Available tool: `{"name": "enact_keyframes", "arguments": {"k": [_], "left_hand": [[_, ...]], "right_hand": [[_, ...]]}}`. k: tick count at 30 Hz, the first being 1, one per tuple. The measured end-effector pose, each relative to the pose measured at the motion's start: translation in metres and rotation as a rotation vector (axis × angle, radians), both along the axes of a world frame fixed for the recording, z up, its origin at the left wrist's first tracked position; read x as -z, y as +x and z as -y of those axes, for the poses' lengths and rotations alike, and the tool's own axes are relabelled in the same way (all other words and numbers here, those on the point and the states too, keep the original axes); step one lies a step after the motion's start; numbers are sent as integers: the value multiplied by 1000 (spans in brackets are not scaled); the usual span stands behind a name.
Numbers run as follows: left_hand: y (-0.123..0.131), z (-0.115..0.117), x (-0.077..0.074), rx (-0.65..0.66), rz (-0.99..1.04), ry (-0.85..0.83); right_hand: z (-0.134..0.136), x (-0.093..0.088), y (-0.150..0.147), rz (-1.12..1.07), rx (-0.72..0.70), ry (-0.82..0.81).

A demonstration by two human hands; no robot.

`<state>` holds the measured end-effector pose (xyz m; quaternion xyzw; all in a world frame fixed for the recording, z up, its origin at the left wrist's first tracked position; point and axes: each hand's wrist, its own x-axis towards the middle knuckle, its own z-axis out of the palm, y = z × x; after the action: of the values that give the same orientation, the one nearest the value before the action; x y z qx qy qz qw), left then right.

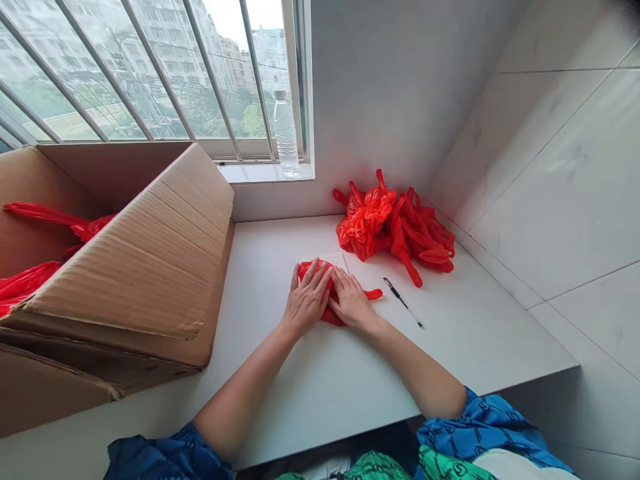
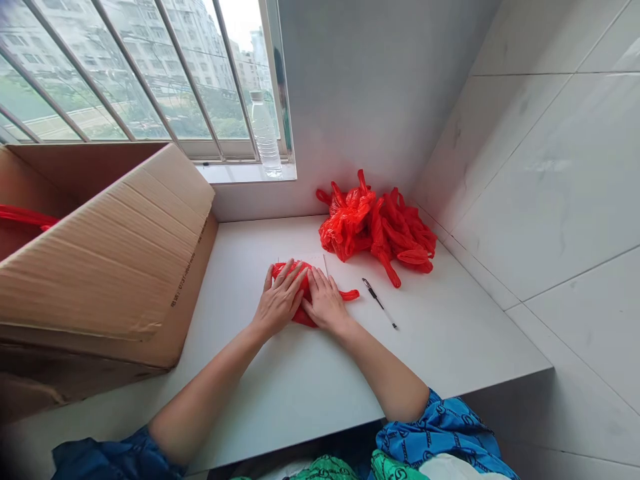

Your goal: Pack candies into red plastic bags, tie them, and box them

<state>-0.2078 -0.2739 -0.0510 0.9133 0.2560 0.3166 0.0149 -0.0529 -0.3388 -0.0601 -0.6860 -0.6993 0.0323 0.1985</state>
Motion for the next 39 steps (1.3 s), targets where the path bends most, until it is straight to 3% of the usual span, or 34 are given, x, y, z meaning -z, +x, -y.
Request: {"name": "enact_keyframes", "arguments": {"k": [4,7,28,31,34,39], "left_hand": [[5,-13,21,-40,-111,-165],[1,-16,28,-51,-112,-218],[3,-15,37,-54,-85,-316],[0,-16,34,-26,-25,-354],[-9,-20,23,-2,162,-397],[-28,-29,6,-130,408,-372]], "right_hand": [[-5,9,2,29,-13,-22],[-5,8,2,42,-22,-27],[-5,9,-1,34,-18,-69],[-5,7,1,11,-30,-84],[-2,-2,10,-56,-96,-63],[5,-21,29,-85,-65,110]]}}
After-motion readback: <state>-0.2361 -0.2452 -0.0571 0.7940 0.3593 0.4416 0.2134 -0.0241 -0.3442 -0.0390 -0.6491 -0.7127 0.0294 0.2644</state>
